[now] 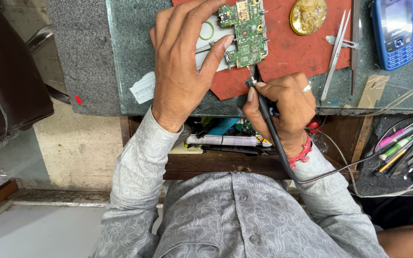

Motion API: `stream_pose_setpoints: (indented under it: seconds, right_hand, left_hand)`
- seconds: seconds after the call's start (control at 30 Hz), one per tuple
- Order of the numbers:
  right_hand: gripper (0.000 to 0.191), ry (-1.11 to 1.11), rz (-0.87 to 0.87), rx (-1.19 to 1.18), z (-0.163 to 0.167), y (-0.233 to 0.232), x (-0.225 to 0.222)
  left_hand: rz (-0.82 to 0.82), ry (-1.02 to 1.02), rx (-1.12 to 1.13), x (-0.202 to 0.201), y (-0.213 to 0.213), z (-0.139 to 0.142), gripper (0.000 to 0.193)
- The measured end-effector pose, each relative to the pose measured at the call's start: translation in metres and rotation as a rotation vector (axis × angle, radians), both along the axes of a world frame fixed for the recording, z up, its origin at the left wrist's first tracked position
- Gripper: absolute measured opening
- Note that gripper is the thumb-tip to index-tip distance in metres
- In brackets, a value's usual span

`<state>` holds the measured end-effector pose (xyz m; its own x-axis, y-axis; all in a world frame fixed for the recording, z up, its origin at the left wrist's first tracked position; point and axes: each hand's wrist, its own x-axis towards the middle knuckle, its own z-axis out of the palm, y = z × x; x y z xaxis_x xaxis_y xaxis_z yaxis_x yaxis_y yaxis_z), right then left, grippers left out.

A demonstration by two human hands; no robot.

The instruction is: The person holds a disassembled mobile phone motherboard on a red mat with their left hand and solders components on the board with a soldering iron in their right hand, working on different points of the board. At the end they set the board down on the mat and move their hands away.

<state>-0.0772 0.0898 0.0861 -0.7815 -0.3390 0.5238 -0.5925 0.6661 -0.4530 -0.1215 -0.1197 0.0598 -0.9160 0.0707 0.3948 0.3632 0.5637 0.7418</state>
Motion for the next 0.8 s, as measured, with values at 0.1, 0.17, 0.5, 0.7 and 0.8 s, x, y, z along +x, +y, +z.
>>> stream_pose_setpoints:
  seconds: [0.1,0.17,0.5,0.7,0.8]
  right_hand:
    - [0.023,0.001,0.013,0.005,0.0001,-0.0003,-0.0011]
    - [0.023,0.005,0.018,0.005,0.0004,-0.0002,-0.001]
    - [0.024,-0.011,0.043,0.006,0.0021,-0.0014,-0.0013]
    - [0.024,-0.003,0.05,0.001,0.0022,-0.0015,-0.0028]
    - [0.024,-0.005,0.05,-0.004,0.002,-0.0013,-0.0035]
  left_hand:
    - [0.0,0.002,-0.001,-0.0002,-0.0003,-0.0008,0.039]
    - [0.001,-0.002,-0.002,-0.0002,-0.0004,-0.0009,0.038]
    - [0.001,-0.01,-0.001,0.0008,0.0002,0.0014,0.038]
    - [0.002,-0.001,0.0,0.0007,0.0006,0.0015,0.039]
    - [0.003,-0.006,0.0,0.0007,0.0004,0.0015,0.038]
